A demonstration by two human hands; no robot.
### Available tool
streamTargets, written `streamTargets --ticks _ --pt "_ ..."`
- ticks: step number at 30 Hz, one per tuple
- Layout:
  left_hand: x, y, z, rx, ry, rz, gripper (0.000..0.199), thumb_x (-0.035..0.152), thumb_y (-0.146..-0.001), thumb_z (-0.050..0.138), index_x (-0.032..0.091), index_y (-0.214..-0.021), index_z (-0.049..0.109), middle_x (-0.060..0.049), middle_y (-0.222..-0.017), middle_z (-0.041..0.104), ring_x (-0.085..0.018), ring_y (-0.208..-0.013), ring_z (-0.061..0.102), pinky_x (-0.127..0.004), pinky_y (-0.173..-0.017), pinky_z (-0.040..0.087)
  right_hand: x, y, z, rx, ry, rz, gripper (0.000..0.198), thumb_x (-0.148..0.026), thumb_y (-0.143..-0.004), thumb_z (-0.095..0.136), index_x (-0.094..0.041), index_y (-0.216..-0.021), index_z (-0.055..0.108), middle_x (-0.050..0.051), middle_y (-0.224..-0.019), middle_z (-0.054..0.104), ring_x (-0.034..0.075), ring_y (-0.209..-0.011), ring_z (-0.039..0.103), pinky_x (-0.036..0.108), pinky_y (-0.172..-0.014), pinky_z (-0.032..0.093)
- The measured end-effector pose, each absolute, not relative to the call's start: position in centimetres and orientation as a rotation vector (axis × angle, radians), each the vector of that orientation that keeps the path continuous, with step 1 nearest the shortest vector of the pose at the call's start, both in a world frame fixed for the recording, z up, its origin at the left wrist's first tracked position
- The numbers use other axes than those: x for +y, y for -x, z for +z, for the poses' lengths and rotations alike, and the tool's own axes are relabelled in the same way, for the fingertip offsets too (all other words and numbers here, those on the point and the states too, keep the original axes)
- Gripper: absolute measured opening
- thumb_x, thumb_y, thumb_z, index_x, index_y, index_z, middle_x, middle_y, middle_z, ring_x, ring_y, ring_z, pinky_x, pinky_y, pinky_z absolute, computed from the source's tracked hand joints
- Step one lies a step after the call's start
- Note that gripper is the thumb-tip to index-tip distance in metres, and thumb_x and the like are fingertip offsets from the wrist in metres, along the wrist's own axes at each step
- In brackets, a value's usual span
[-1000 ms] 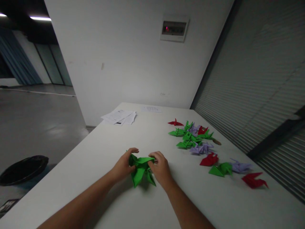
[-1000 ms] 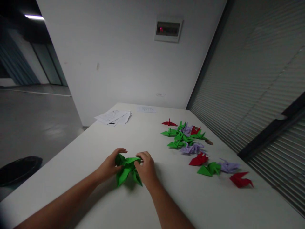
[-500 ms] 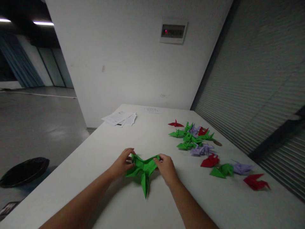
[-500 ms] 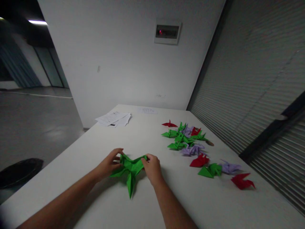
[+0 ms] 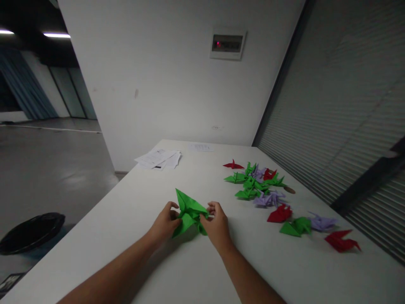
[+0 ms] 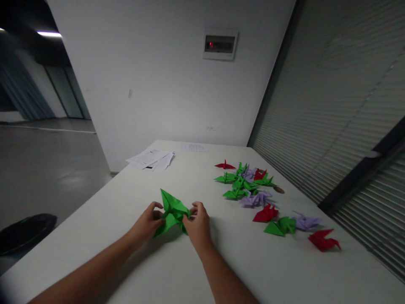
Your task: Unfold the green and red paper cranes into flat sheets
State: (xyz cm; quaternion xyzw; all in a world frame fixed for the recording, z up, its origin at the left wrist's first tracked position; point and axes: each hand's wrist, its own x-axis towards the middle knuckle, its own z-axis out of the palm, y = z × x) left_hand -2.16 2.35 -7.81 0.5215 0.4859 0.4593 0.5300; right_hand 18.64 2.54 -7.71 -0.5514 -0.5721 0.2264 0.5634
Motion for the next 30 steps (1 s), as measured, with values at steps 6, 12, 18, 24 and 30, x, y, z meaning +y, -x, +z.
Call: streamTargets --ticks 6,12,18,24,30 --pt "2.9 2.8 -7.8 1.151 -1.21 1.13 0.036 0.028 -0.071 0.071 0.023 -0.099 0.05 0.002 -0.07 0.068 -0.015 -0.057 0.061 -0.022 -0.05 0.04 3.8 -19.2 -9.9 -1.277 1.317 0.918 0.025 -0.038 -0.07 0.068 -0.022 -0.088 0.06 0.002 -0.075 0.07 0.023 -0.065 0.069 0.032 -0.057 0.057" --pt "3.9 3.7 -8.3 1.257 -1.372 1.08 0.023 0.032 -0.067 0.072 0.019 -0.083 0.06 0.0 -0.067 0.065 -0.015 -0.059 0.057 -0.024 -0.054 0.038 4.5 -20.4 -9.1 -1.36 1.382 0.892 0.019 -0.037 -0.074 0.064 -0.019 -0.08 0.068 0.006 -0.07 0.073 0.024 -0.064 0.072 0.032 -0.058 0.055" --pt "4.2 4.4 -7.5 1.362 -1.473 0.977 0.027 0.042 -0.064 0.072 0.02 -0.068 0.058 0.003 -0.058 0.055 -0.014 -0.055 0.048 -0.026 -0.053 0.033 4.0 -21.4 -7.2 -1.459 1.405 0.92 0.012 -0.028 -0.075 0.067 -0.019 -0.081 0.07 0.005 -0.068 0.074 0.022 -0.063 0.072 0.028 -0.057 0.053" --pt "4.2 5.1 -6.5 1.419 -1.556 0.82 0.029 0.047 -0.066 0.069 0.02 -0.068 0.058 0.002 -0.06 0.055 -0.015 -0.057 0.048 -0.027 -0.055 0.034 3.3 -21.9 -6.0 -1.473 1.436 1.076 0.009 -0.023 -0.072 0.069 -0.019 -0.079 0.065 0.001 -0.065 0.072 0.02 -0.06 0.072 0.025 -0.052 0.052" --pt "4.1 6.1 -5.7 1.495 -1.798 0.625 0.021 0.04 -0.07 0.067 0.02 -0.066 0.061 0.001 -0.06 0.058 -0.017 -0.059 0.05 -0.027 -0.056 0.033 2.9 -22.2 -5.6 -1.38 1.44 1.249 0.014 -0.019 -0.067 0.072 -0.018 -0.076 0.063 0.0 -0.06 0.069 0.017 -0.054 0.068 0.022 -0.048 0.049"
